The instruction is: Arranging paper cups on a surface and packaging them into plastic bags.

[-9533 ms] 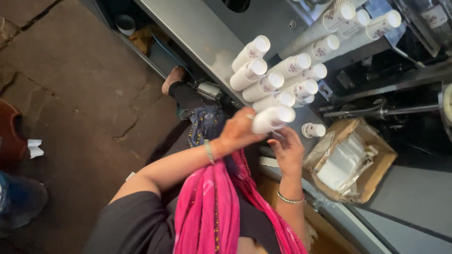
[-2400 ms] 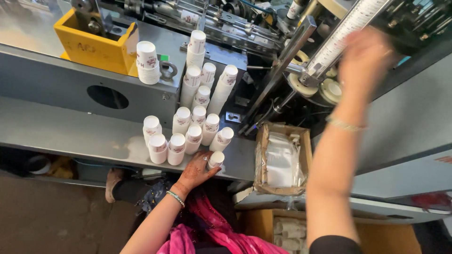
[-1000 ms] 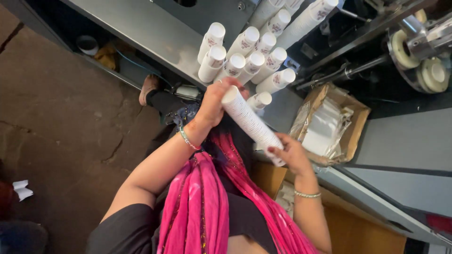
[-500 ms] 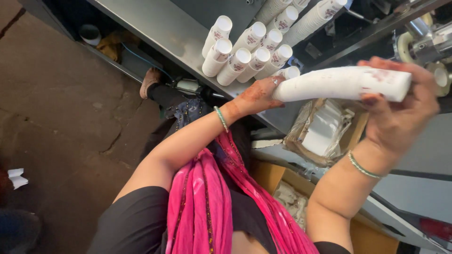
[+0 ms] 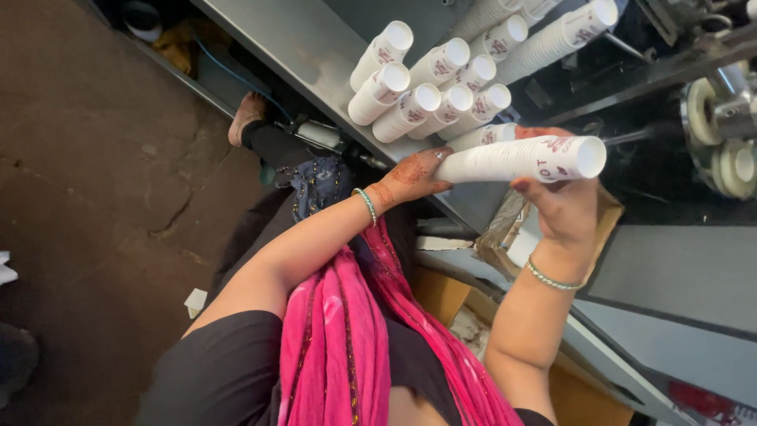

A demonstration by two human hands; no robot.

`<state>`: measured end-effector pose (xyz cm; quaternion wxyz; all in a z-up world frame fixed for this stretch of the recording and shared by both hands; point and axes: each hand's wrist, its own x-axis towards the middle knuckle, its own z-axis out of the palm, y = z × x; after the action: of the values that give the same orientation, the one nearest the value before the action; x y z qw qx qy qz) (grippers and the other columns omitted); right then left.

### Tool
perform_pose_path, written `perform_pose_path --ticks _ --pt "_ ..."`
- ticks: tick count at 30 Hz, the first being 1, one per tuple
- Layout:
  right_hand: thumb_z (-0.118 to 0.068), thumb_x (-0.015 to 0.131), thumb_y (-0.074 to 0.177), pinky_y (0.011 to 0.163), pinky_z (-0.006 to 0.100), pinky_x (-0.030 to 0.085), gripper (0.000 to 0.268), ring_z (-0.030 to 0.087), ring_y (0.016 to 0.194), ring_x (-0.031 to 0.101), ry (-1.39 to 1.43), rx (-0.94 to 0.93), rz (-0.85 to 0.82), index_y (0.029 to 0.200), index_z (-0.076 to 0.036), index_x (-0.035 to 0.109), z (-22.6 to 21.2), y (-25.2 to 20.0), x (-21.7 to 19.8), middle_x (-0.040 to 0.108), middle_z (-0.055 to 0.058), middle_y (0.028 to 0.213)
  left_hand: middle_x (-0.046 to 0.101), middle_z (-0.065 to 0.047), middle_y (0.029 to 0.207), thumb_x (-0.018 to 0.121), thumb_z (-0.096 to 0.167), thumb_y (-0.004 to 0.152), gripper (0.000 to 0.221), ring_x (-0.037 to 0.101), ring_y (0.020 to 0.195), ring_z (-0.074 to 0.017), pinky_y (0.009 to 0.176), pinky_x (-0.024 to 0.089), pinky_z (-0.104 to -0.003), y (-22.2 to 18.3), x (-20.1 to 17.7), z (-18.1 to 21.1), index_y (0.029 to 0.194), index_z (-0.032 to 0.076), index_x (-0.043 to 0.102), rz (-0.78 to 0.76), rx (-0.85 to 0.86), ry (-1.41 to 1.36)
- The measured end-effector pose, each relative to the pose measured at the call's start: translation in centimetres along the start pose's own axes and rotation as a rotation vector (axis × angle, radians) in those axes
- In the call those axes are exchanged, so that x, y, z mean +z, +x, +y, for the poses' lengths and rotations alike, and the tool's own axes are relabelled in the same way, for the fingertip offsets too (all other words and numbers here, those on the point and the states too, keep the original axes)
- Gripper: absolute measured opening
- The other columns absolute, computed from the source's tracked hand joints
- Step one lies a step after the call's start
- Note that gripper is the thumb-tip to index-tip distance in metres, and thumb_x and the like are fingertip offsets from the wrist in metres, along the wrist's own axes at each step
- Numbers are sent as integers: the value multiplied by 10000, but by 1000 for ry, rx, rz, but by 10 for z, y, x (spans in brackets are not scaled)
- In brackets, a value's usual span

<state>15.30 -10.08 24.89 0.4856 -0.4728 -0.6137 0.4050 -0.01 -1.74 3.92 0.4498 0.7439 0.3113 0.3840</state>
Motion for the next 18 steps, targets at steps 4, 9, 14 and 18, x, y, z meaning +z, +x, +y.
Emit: perform_pose_path --ticks 4,9,14,18 --pt "-91 909 788 984 384 586 637 234 1187 672 -14 144 8 1319 -21 563 37 4 18 668 112 1305 701 -187 1134 841 246 774 577 665 1081 -380 935 522 -446 -13 -6 -12 1259 43 604 88 86 31" --pt "-32 908 838 1009 346 567 585 205 1146 667 -280 83 41 1317 -6 574 70 16 39 674 99 1239 709 -177 1007 827 276 810 424 686 971 -365 860 543 -453 -39 -33 -9 1111 30 658 282 5 215" --pt "-19 928 865 1012 337 558 563 218 1136 669 -471 21 95 1313 17 589 78 30 53 683 113 1238 714 -149 879 766 291 898 264 704 855 -348 747 556 -465 -43 -39 -22 899 44 675 381 -104 341" --pt "-22 927 831 1043 333 554 633 209 1190 648 -303 45 149 1337 12 546 83 34 55 646 105 1289 733 -142 841 703 360 897 297 716 827 -353 731 562 -464 -38 -48 -19 868 66 738 300 -261 161"
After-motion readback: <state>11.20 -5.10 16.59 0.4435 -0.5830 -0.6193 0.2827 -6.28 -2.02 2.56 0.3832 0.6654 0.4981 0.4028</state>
